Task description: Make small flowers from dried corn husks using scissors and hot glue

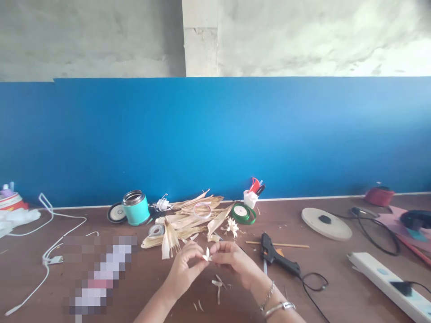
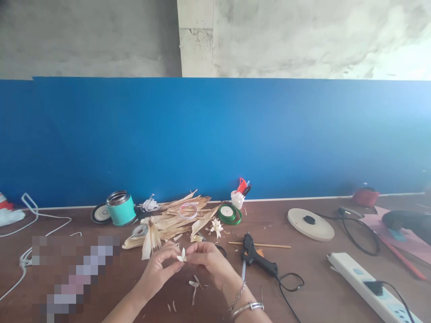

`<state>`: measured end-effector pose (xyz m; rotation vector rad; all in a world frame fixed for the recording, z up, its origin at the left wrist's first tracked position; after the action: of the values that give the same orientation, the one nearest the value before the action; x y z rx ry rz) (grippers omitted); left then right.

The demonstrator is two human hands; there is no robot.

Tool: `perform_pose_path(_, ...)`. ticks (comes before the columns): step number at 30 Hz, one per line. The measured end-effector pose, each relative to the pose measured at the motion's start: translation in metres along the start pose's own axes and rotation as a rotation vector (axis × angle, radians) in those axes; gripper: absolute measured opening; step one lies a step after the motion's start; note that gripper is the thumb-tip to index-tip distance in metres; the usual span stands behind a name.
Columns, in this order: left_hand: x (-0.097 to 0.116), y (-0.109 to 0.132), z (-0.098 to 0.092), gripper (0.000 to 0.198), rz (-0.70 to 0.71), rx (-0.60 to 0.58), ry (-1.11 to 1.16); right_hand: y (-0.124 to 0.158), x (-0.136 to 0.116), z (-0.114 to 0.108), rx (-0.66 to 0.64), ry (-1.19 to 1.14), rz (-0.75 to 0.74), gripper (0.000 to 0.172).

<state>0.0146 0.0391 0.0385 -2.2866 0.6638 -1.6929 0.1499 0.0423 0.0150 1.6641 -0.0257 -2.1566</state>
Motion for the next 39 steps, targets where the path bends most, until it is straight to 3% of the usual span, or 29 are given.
perform_pose_path(8,-0.002,0.002,0.003,0.015,-0.095,-0.021,0.126,0.001,-0.008,0.008,-0.042,-0.093,-0.119,0.032)
perform_pose_path(20,-0.032,0.006,0.011,0.023,-0.404,-0.019,0.191,0.001,-0.010,-0.001,0.103,-0.103,-0.138,0.029)
perform_pose_path(24,-0.028,0.003,0.003,0.027,-0.331,0.059,0.164,-0.003,-0.006,-0.003,0.096,-0.097,-0.158,0.027)
perform_pose_path(30,-0.012,0.000,-0.004,0.015,-0.182,0.130,0.028,-0.004,-0.003,-0.004,0.113,-0.087,-0.139,0.024)
perform_pose_path(36,-0.014,0.002,0.001,0.018,-0.175,0.123,0.038,-0.003,-0.003,-0.003,0.131,-0.060,-0.158,0.023)
perform_pose_path(39,-0.022,0.003,0.003,0.021,-0.261,0.126,0.108,-0.006,-0.005,-0.005,0.154,0.008,-0.199,0.023)
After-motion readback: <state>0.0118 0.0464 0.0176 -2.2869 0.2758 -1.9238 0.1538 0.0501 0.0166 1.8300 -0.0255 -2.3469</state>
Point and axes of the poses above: each hand's wrist, its own y-axis away from the middle knuckle, its own z-axis out of the palm, x = y × z, the point moved 7 cm from there along -y, towards the middle knuckle, and after that the axes turned 3 degrees about x, right-handed, at the moved point
